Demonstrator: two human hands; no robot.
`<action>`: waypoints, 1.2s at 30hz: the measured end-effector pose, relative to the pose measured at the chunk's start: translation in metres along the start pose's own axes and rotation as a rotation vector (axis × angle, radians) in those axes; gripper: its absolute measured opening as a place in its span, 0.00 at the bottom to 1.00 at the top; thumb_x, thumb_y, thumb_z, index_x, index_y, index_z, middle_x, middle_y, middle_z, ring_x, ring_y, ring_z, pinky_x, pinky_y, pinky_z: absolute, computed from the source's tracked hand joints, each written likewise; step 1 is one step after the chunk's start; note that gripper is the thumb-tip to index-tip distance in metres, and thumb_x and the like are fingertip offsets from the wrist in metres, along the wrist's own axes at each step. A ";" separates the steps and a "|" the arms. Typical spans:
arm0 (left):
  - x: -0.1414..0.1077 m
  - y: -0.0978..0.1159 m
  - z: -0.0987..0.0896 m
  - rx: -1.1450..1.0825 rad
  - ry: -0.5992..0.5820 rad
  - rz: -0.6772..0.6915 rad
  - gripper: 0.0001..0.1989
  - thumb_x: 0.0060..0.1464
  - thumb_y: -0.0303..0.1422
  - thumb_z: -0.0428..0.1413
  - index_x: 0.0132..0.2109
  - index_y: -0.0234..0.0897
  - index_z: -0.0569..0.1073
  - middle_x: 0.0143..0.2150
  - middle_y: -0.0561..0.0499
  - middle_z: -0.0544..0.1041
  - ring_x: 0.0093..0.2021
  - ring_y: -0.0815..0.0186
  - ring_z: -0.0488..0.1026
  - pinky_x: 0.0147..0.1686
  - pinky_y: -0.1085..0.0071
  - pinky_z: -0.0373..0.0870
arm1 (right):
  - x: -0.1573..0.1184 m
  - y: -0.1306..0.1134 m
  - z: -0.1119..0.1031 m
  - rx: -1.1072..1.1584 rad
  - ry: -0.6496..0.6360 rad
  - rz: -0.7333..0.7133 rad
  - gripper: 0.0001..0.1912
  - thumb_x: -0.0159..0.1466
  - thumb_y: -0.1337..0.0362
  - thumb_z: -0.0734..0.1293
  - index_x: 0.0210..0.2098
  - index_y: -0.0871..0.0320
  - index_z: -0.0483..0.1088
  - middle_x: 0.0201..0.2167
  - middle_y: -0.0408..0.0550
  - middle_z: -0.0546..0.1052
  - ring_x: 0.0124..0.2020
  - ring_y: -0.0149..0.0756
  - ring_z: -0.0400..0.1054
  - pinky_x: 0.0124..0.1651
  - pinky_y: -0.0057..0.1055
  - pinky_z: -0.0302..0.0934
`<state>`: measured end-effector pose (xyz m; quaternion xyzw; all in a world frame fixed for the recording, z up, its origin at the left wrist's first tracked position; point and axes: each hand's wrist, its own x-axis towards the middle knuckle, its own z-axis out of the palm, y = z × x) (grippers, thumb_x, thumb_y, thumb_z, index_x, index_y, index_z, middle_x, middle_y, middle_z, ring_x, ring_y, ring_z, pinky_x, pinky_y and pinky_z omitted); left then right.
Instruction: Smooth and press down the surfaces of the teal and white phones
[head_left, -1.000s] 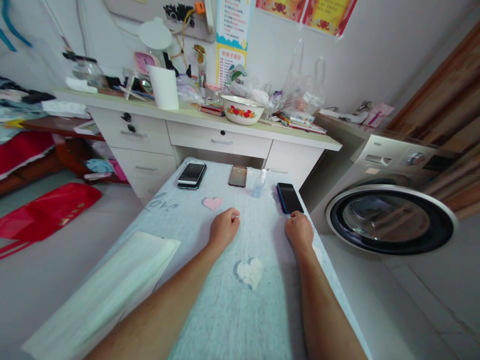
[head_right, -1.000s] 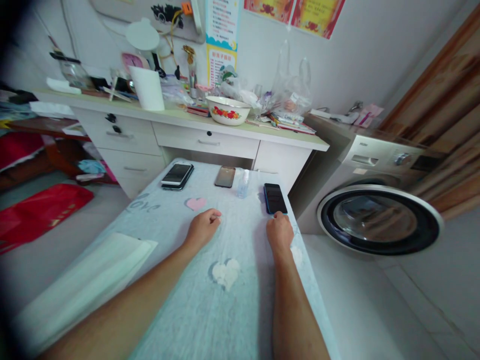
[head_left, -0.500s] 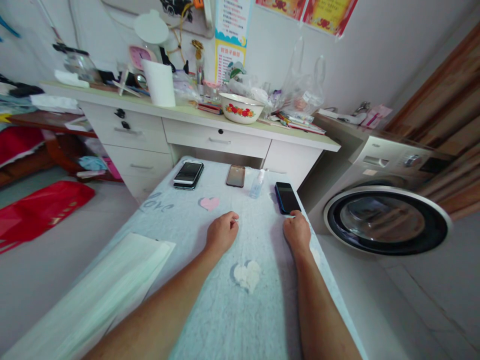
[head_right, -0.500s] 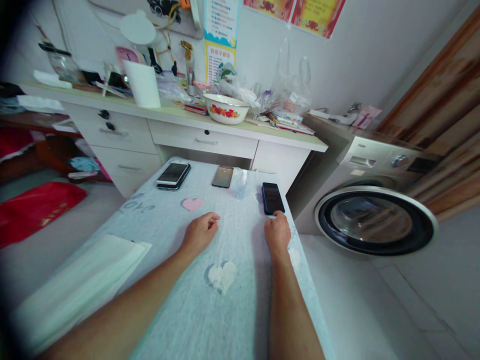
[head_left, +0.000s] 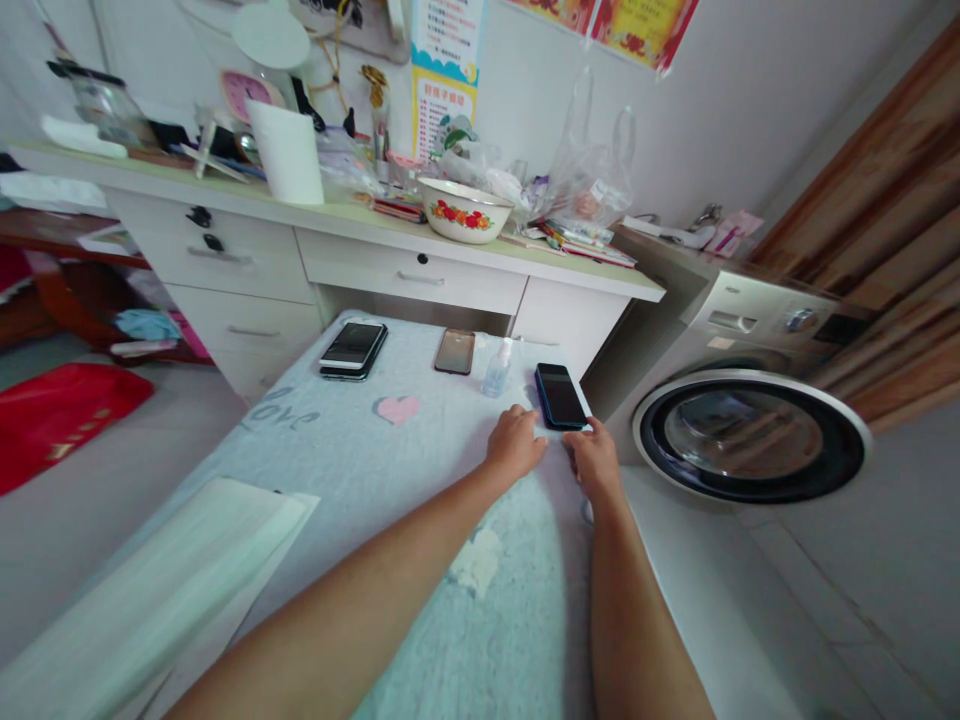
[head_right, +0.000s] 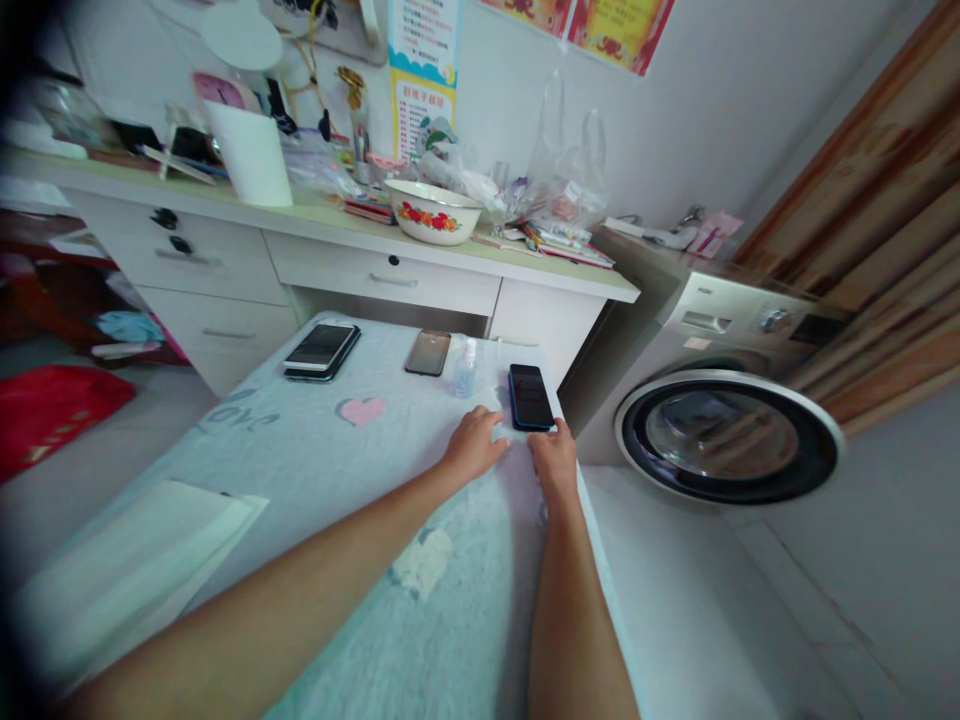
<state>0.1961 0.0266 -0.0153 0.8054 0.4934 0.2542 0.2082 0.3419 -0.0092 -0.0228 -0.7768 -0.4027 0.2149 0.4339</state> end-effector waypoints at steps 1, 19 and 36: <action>0.004 0.002 0.005 0.000 0.011 -0.012 0.17 0.52 0.36 0.58 0.48 0.37 0.72 0.47 0.45 0.72 0.51 0.59 0.68 0.50 0.69 0.65 | 0.000 0.000 -0.001 0.080 -0.023 0.026 0.31 0.51 0.61 0.63 0.54 0.62 0.61 0.16 0.33 0.64 0.14 0.28 0.56 0.17 0.24 0.50; 0.029 0.012 0.043 -0.074 0.122 -0.175 0.16 0.53 0.36 0.59 0.49 0.38 0.72 0.47 0.46 0.74 0.49 0.61 0.70 0.47 0.68 0.65 | 0.010 0.002 -0.003 0.619 -0.213 0.174 0.22 0.46 0.63 0.67 0.40 0.54 0.60 0.15 0.30 0.60 0.11 0.21 0.46 0.12 0.19 0.40; 0.015 0.019 0.043 -0.022 0.135 -0.110 0.13 0.57 0.34 0.56 0.48 0.37 0.72 0.46 0.45 0.73 0.48 0.61 0.70 0.48 0.67 0.64 | -0.001 0.001 0.002 0.308 -0.103 0.082 0.16 0.48 0.62 0.65 0.37 0.57 0.64 0.12 0.29 0.57 0.09 0.24 0.49 0.11 0.21 0.41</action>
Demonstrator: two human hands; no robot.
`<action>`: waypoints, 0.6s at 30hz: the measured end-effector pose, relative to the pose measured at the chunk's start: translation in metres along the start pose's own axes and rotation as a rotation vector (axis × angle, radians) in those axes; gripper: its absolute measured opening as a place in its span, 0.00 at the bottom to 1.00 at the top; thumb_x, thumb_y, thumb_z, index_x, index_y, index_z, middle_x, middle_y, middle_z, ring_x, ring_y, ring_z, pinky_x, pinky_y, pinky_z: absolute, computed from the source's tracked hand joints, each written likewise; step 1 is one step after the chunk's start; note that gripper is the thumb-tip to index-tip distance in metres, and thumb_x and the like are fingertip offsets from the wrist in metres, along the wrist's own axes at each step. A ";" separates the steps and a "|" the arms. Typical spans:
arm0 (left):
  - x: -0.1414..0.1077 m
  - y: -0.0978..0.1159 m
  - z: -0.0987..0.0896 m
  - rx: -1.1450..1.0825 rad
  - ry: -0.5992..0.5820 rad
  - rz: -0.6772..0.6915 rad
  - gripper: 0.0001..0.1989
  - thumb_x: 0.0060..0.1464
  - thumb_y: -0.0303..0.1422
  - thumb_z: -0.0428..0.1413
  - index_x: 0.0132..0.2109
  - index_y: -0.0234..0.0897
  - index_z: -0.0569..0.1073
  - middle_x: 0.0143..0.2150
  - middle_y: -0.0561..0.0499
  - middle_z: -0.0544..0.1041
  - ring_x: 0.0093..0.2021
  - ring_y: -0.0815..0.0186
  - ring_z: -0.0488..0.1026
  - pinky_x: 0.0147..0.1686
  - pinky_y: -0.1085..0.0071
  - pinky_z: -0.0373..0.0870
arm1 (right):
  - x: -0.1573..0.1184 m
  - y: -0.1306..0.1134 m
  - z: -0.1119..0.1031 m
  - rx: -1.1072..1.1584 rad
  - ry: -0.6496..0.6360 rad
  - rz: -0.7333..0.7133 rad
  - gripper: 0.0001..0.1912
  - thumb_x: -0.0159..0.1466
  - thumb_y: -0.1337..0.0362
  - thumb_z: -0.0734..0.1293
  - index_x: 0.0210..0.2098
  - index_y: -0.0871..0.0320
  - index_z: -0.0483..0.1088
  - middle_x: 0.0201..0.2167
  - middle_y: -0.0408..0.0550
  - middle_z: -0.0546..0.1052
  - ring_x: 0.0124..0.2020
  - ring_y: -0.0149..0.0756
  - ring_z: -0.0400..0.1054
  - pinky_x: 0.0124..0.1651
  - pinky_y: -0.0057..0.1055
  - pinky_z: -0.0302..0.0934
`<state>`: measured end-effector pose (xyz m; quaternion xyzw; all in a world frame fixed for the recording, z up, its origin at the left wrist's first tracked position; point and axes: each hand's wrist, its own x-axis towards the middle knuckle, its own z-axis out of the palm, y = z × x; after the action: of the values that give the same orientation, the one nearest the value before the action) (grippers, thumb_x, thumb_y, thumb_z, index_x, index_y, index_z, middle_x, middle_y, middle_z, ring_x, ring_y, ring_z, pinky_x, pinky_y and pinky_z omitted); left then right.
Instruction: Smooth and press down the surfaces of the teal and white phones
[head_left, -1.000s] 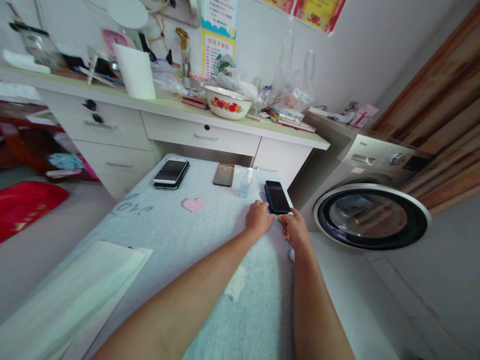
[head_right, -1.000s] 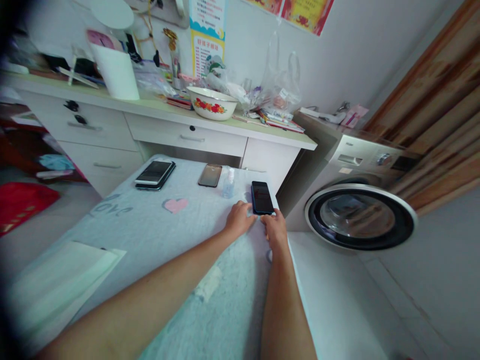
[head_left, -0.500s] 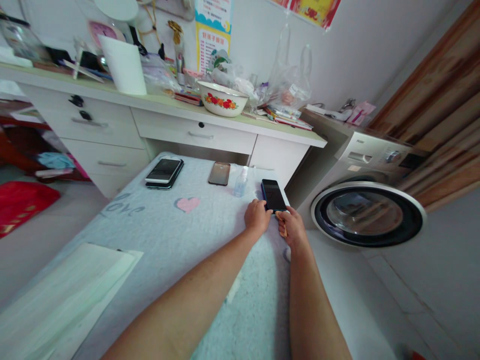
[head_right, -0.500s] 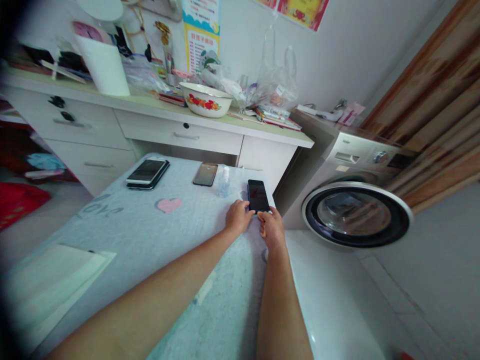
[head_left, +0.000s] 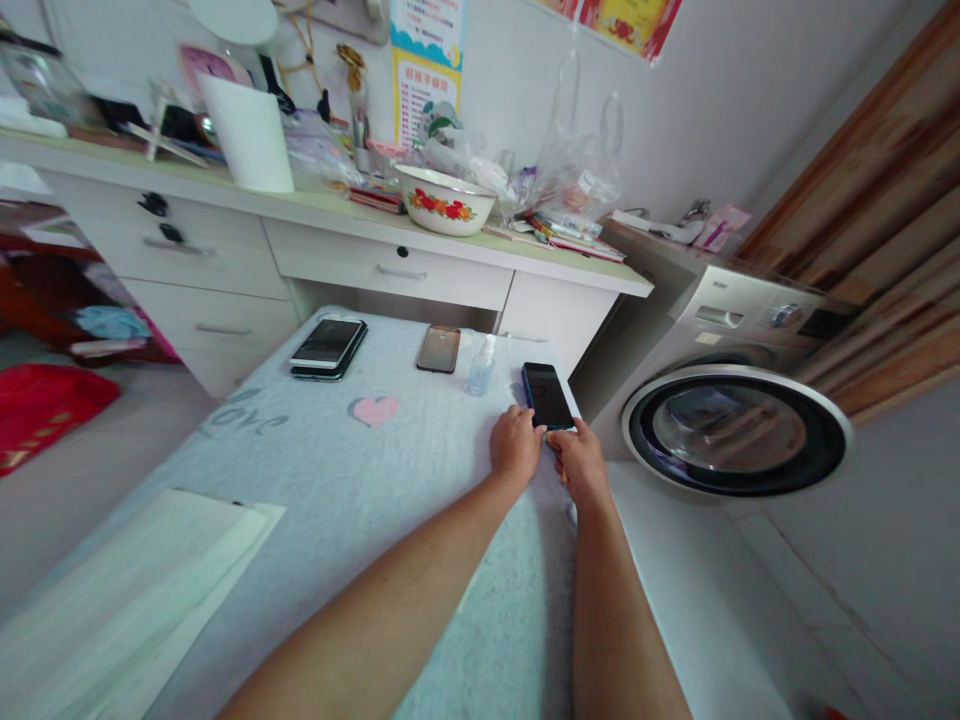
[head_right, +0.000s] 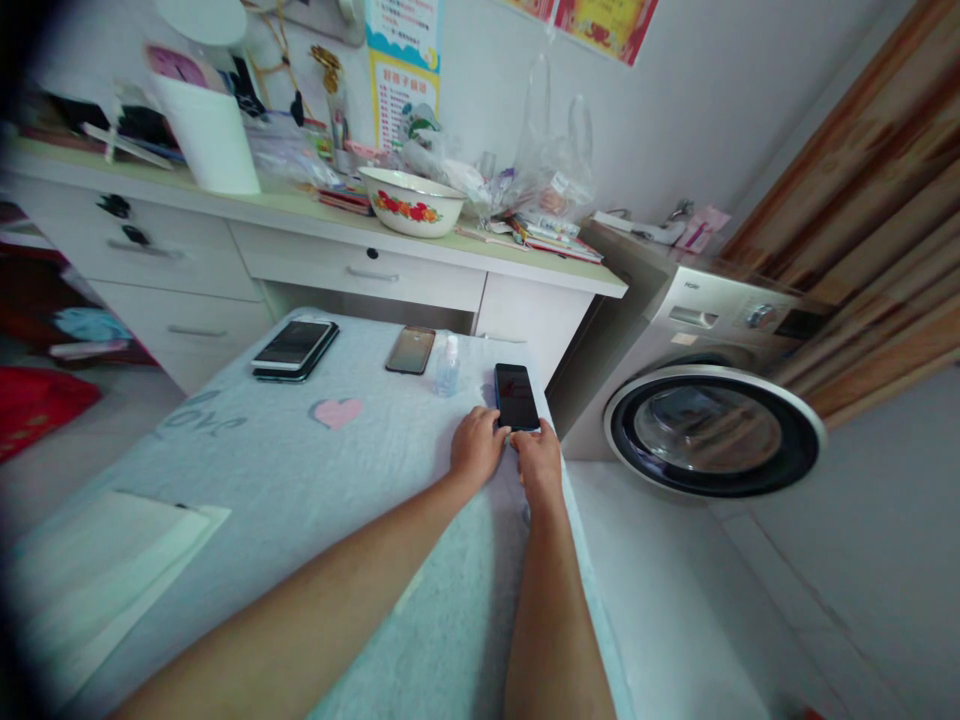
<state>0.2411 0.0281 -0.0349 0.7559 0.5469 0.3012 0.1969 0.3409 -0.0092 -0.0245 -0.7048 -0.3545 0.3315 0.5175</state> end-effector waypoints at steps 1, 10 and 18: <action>0.000 0.000 0.000 0.009 -0.001 0.000 0.13 0.57 0.34 0.55 0.49 0.37 0.72 0.46 0.45 0.73 0.48 0.61 0.70 0.48 0.67 0.64 | 0.000 0.000 0.000 -0.010 -0.001 -0.002 0.16 0.49 0.62 0.65 0.38 0.57 0.64 0.12 0.29 0.57 0.09 0.24 0.49 0.11 0.22 0.41; 0.002 0.002 0.004 0.090 -0.011 0.008 0.12 0.59 0.35 0.53 0.48 0.38 0.71 0.45 0.46 0.74 0.46 0.61 0.72 0.45 0.69 0.66 | 0.004 -0.002 0.001 0.013 -0.020 0.019 0.20 0.49 0.64 0.64 0.42 0.57 0.64 0.12 0.28 0.56 0.09 0.25 0.48 0.10 0.22 0.41; 0.002 0.001 0.002 0.063 -0.029 0.015 0.12 0.58 0.33 0.53 0.49 0.37 0.71 0.45 0.44 0.74 0.46 0.60 0.72 0.45 0.67 0.66 | 0.003 0.002 0.001 0.026 0.082 0.044 0.41 0.49 0.64 0.65 0.61 0.57 0.51 0.16 0.29 0.62 0.11 0.26 0.53 0.11 0.21 0.44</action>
<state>0.2437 0.0292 -0.0351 0.7700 0.5477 0.2742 0.1786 0.3419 -0.0064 -0.0267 -0.7185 -0.3132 0.3183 0.5332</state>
